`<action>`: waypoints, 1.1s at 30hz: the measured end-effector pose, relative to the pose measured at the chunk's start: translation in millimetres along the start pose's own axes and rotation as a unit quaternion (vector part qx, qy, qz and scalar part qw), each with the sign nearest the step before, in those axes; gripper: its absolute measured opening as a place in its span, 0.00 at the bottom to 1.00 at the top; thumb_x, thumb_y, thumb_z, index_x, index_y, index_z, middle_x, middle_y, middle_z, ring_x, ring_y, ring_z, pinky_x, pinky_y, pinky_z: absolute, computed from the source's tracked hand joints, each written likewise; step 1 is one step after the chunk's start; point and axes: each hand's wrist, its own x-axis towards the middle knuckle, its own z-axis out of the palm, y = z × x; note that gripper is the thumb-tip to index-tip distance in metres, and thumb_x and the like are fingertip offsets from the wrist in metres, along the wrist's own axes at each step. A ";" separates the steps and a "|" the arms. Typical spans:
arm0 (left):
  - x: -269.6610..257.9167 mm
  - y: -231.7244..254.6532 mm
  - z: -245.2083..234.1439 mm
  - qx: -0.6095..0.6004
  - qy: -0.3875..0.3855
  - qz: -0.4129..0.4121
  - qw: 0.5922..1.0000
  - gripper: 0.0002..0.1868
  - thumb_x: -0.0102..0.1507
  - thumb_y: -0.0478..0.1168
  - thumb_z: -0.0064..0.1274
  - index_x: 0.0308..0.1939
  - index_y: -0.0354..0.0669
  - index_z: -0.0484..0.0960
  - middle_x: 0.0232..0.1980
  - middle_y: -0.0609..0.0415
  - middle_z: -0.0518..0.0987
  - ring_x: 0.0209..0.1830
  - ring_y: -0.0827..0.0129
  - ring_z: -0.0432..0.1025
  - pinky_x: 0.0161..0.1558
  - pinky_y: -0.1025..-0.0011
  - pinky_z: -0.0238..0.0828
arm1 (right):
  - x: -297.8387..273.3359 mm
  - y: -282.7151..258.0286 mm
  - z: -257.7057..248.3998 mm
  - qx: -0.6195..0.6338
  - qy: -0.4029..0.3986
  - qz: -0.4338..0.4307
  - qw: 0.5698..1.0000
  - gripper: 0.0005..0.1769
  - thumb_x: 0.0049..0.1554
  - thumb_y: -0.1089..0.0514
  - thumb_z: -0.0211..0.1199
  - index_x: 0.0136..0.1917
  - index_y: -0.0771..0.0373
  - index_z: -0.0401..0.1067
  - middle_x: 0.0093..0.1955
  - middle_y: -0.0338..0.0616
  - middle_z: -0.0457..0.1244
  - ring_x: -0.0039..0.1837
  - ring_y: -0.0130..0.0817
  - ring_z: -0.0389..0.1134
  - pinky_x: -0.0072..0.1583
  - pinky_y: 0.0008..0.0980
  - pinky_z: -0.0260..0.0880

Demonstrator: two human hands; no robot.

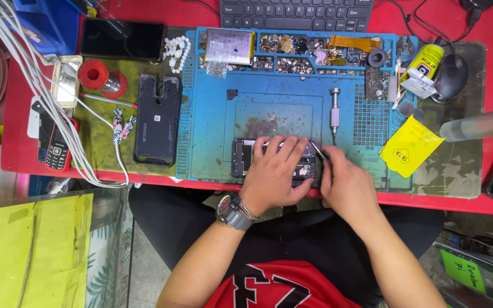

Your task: The person disassembles a small electronic device, likely a mobile phone, on a cluttered workbench. They use a screwdriver to remove screws and a metal prying tool to separate the device's casing and internal components.

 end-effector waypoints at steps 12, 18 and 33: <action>-1.6 -2.2 4.4 0.002 0.013 0.004 1.000 0.43 0.53 0.62 0.55 0.67 0.41 0.71 0.59 0.49 0.72 0.63 0.55 0.66 0.65 0.47 0.52 | -2.0 8.0 -5.7 -0.066 0.042 0.024 0.997 0.13 0.65 0.52 0.59 0.59 0.42 0.80 0.42 0.38 0.60 0.49 0.54 0.70 0.47 0.55 0.73; -1.6 -1.5 1.9 0.006 0.017 0.010 1.000 0.43 0.52 0.61 0.57 0.67 0.41 0.71 0.60 0.48 0.72 0.62 0.55 0.66 0.65 0.48 0.52 | -5.0 10.5 -0.5 -0.074 0.053 -0.037 0.995 0.15 0.64 0.55 0.59 0.61 0.49 0.80 0.39 0.40 0.60 0.46 0.54 0.71 0.44 0.51 0.73; -2.1 -1.6 -0.4 -0.012 0.034 0.019 0.999 0.41 0.55 0.60 0.55 0.66 0.39 0.72 0.58 0.46 0.74 0.61 0.53 0.68 0.64 0.47 0.54 | -6.5 8.9 3.3 -0.090 0.099 0.019 0.991 0.08 0.63 0.52 0.63 0.53 0.44 0.81 0.41 0.36 0.61 0.47 0.48 0.72 0.45 0.49 0.75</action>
